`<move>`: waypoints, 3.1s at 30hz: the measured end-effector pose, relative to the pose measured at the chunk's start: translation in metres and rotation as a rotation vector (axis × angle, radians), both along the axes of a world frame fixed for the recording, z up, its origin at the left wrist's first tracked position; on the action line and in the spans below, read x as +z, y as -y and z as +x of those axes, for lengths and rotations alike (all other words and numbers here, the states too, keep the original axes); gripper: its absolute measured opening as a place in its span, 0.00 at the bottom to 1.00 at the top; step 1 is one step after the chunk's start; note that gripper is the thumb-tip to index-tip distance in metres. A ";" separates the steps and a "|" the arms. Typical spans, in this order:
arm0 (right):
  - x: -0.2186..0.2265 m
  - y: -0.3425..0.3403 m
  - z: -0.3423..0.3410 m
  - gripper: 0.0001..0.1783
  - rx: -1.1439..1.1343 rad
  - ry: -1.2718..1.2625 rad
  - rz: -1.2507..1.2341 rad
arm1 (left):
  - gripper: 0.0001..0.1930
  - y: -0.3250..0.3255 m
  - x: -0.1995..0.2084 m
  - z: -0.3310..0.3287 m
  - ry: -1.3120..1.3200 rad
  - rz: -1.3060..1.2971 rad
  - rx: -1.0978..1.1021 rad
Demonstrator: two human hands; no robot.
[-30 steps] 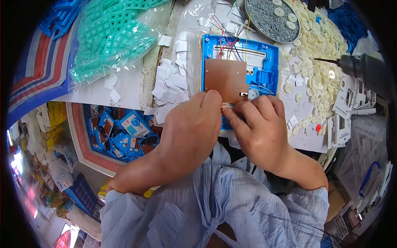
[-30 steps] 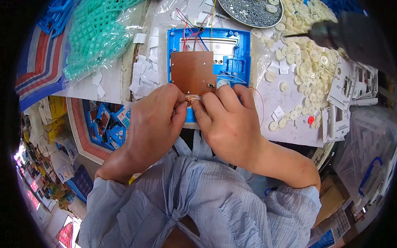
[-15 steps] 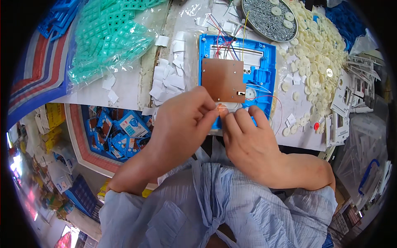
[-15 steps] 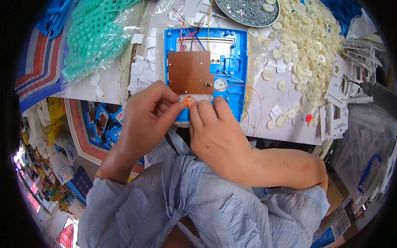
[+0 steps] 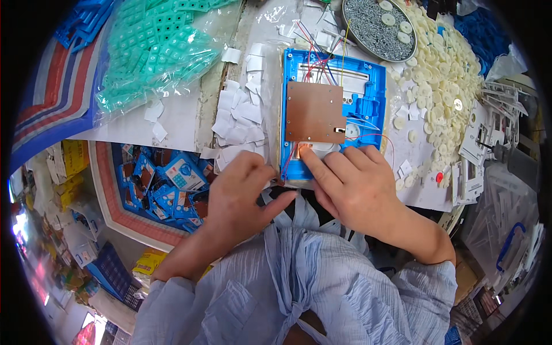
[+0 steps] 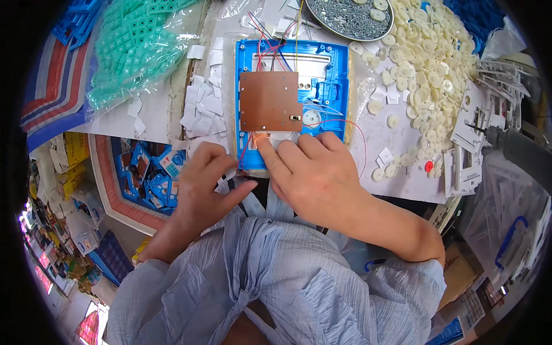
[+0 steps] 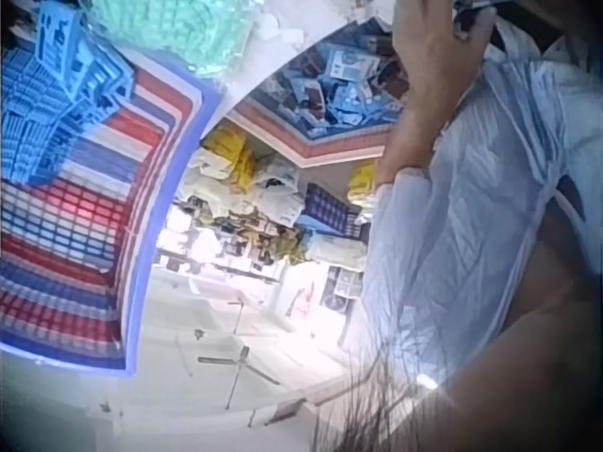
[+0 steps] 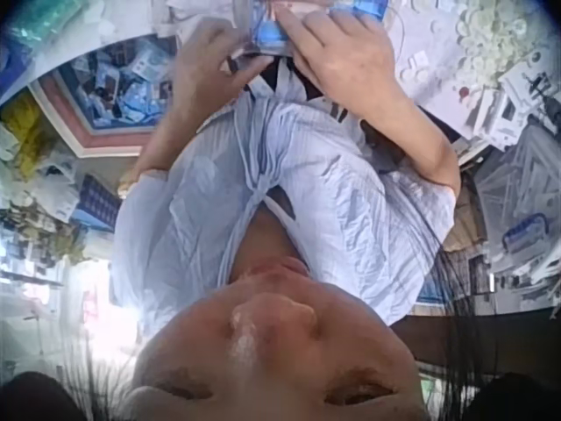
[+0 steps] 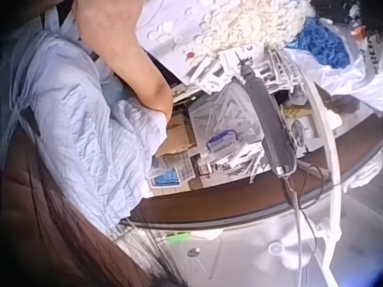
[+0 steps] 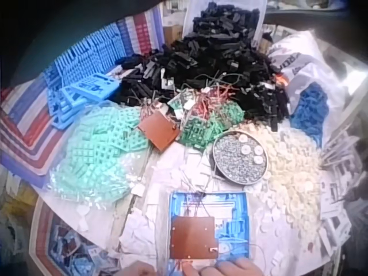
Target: Assembling an electronic toy or device by mounting a circuit board and various plastic components into a blue housing using an electric screwdriver.
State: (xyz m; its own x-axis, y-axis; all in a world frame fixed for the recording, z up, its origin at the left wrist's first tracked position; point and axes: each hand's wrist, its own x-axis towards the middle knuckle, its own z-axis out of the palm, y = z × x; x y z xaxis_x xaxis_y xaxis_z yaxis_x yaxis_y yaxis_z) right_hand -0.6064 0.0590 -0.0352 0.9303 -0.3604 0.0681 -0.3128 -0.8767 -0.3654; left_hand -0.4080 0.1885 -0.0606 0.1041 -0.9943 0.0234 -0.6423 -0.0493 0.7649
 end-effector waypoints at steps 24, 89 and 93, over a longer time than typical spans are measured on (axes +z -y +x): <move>0.019 0.021 -0.003 0.30 0.194 -0.190 0.108 | 0.11 0.066 0.025 0.026 -1.038 0.272 0.059; -0.040 0.010 -0.083 0.09 -0.369 0.456 0.406 | 0.22 0.061 -0.003 -0.041 0.264 -0.407 -0.564; -0.032 0.016 -0.088 0.08 -0.371 0.359 0.592 | 0.23 0.060 -0.005 -0.042 0.332 -0.413 -0.579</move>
